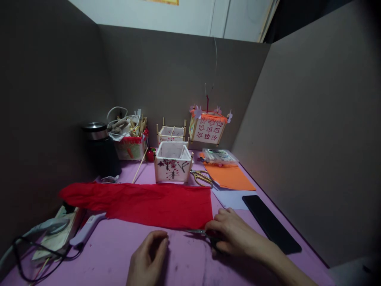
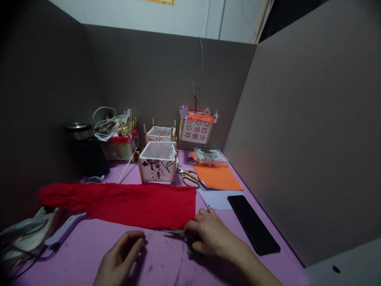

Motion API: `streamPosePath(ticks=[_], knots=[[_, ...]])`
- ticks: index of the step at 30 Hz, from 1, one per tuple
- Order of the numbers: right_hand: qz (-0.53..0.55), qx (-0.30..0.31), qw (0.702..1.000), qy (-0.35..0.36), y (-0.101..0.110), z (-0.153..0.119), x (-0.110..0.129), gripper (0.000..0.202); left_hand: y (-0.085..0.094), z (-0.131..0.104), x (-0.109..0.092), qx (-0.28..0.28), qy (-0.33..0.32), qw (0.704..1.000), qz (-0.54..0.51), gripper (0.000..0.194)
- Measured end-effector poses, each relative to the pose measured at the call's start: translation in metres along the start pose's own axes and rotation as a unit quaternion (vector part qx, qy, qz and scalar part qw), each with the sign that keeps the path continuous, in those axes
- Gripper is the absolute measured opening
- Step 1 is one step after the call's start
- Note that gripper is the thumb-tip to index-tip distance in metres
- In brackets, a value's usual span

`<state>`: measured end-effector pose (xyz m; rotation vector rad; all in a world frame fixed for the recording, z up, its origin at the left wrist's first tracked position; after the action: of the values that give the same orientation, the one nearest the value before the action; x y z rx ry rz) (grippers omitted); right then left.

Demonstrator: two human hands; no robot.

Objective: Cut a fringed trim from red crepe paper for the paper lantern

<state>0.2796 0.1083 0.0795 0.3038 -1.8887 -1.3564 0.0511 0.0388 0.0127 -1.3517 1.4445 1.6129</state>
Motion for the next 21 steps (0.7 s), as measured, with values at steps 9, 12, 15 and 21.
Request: streamPosePath(ticks=[9, 12, 15, 21], knots=[[0.057, 0.007, 0.998, -0.004, 0.013, -0.008, 0.011, 0.022, -0.048, -0.008, -0.008, 0.141, 0.273, 0.803, -0.511, 0.021], [0.043, 0.001, 0.999, -0.015, 0.012, -0.008, 0.010, 0.022, -0.054, -0.001, -0.005, 0.124, 0.270, 0.792, -0.534, 0.016], [0.040, -0.001, 0.999, -0.012, 0.009, -0.009, 0.012, 0.025, -0.059, 0.004, -0.006, 0.104, 0.269, 0.798, -0.528, 0.020], [0.014, -0.049, 0.999, 0.012, 0.005, -0.010, 0.014, 0.034, -0.060, 0.006, -0.014, 0.072, 0.268, 0.836, -0.473, 0.024]])
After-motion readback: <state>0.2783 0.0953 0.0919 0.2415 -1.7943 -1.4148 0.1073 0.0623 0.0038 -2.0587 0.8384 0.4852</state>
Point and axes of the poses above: each hand's wrist, its own z-axis towards the middle knuckle, its own y-axis out of the back of the hand, x = y × z, the point moved 5 cm from there along z, towards the middle knuckle, and after that the axes turned 9 degrees about z, right-handed, at the moved point
